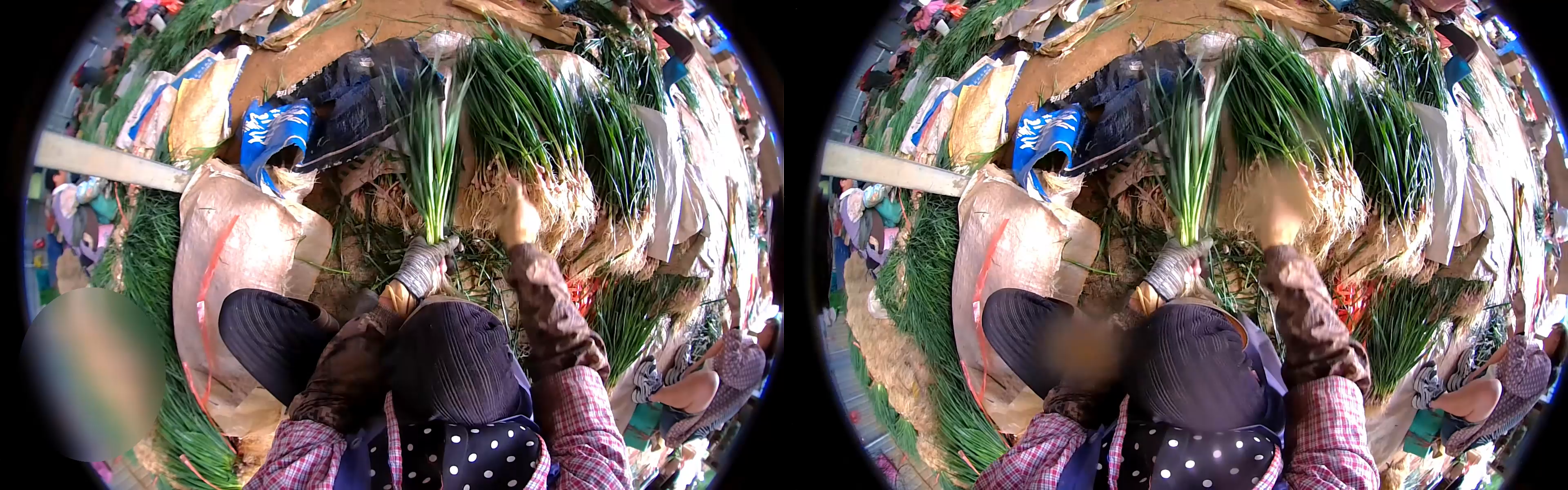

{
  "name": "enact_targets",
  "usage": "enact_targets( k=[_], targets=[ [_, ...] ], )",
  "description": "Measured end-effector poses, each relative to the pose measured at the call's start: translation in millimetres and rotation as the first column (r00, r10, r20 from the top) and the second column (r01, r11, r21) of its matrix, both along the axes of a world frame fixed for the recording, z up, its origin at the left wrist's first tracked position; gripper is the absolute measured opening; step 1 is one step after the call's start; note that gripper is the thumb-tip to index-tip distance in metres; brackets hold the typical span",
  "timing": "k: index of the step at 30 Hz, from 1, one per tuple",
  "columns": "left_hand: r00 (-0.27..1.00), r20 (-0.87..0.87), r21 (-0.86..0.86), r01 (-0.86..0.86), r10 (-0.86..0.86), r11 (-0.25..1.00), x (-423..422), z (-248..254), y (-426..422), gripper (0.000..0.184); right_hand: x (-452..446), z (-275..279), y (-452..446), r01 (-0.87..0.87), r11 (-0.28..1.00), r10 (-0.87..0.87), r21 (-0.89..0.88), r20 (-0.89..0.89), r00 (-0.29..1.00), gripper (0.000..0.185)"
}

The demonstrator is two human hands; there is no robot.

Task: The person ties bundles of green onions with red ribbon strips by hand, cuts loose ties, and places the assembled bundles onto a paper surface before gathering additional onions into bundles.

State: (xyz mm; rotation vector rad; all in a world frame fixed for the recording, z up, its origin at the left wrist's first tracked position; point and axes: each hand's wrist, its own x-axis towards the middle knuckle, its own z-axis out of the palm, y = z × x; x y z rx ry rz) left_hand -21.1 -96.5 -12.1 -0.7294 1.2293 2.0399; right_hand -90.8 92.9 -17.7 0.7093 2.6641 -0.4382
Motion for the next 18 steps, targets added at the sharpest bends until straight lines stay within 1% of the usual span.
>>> enact_targets(
  k=[1,2,3,4,5,6,7,9,10,11,12,13,14,15,16,17,18],
  targets=[
    [0.994,0.101,-0.033,0.040,-0.036,0.999,-4.5,-3.6,-0.5,0.011,-11.3,4.2,7.3,-0.030,0.995,0.031,0.094,-0.017,0.999,0.031],
    [0.987,0.132,-0.126,0.108,-0.091,0.986,-4.1,-2.8,0.1,0.012,-22.5,8.4,14.6,-0.053,0.980,0.060,0.189,-0.029,0.998,0.027],
    [0.993,0.107,-0.047,0.044,-0.039,0.998,-2.0,-5.7,0.5,0.012,-28.0,2.7,20.6,-0.097,0.966,0.107,0.241,-0.032,0.994,0.022],
    [0.996,0.086,0.035,-0.021,0.018,0.999,-0.8,-9.7,1.1,0.012,-24.7,-1.6,21.7,-0.165,0.956,0.186,0.241,-0.068,0.980,0.018],
    [0.994,0.073,0.118,-0.089,0.080,0.989,0.0,-15.0,1.6,0.012,-17.6,-7.2,21.0,-0.249,0.948,0.281,0.197,-0.156,0.947,0.015],
    [0.998,0.021,0.057,-0.063,0.061,0.996,-2.2,-11.6,2.3,0.011,-0.6,-11.0,18.9,-0.332,0.934,0.355,0.128,-0.245,0.902,0.016],
    [0.999,-0.009,0.001,-0.033,0.033,0.999,-3.0,-8.4,2.2,0.013,27.6,-24.0,23.3,-0.355,0.921,0.253,-0.158,-0.449,0.857,0.017],
    [0.996,-0.053,-0.031,0.066,-0.067,0.997,-3.1,-22.3,2.5,0.017,71.6,-13.2,0.7,-0.392,0.869,0.235,-0.303,-0.445,0.864,0.022],
    [0.996,-0.014,-0.121,0.090,-0.092,0.989,-2.0,-26.7,7.1,0.018,91.1,-2.7,-10.9,-0.408,0.781,0.218,-0.473,-0.406,0.887,0.024],
    [0.993,0.093,0.035,0.066,-0.070,0.997,0.1,-35.8,1.7,0.017,107.2,6.5,-20.0,-0.404,0.666,0.206,-0.627,-0.365,0.908,0.026],
    [0.986,0.124,0.051,0.104,-0.110,0.993,-0.8,-27.9,-1.9,0.015,117.1,12.8,-25.8,-0.393,0.613,0.238,-0.685,-0.314,0.919,0.028],
    [0.977,0.151,0.069,0.140,-0.149,0.988,-1.6,-19.1,-3.1,0.014,115.6,32.2,-29.9,-0.255,0.659,0.269,-0.708,-0.095,0.959,0.030],
    [0.994,0.068,0.072,0.086,-0.091,0.994,4.2,-39.8,-1.6,0.013,113.7,28.6,-28.8,-0.229,0.683,0.229,-0.693,-0.094,0.969,0.032],
    [0.996,0.026,-0.004,0.089,-0.088,0.996,6.3,-51.1,0.2,0.014,109.5,20.2,-26.7,-0.204,0.706,0.190,-0.678,-0.097,0.977,0.034],
    [0.996,-0.016,-0.080,0.086,-0.087,0.993,7.2,-56.9,1.7,0.016,99.8,6.6,-25.8,-0.169,0.760,0.116,-0.628,-0.126,0.985,0.040],
    [0.994,-0.059,-0.157,0.078,-0.088,0.985,8.8,-62.4,2.8,0.018,93.3,-4.4,-26.9,-0.378,0.882,0.227,-0.282,-0.448,0.865,0.041],
    [0.986,-0.029,-0.230,0.151,-0.162,0.961,1.2,-22.1,6.3,0.023,82.3,-2.6,-31.6,-0.363,0.917,0.264,-0.166,-0.430,0.863,0.039]
  ],
)
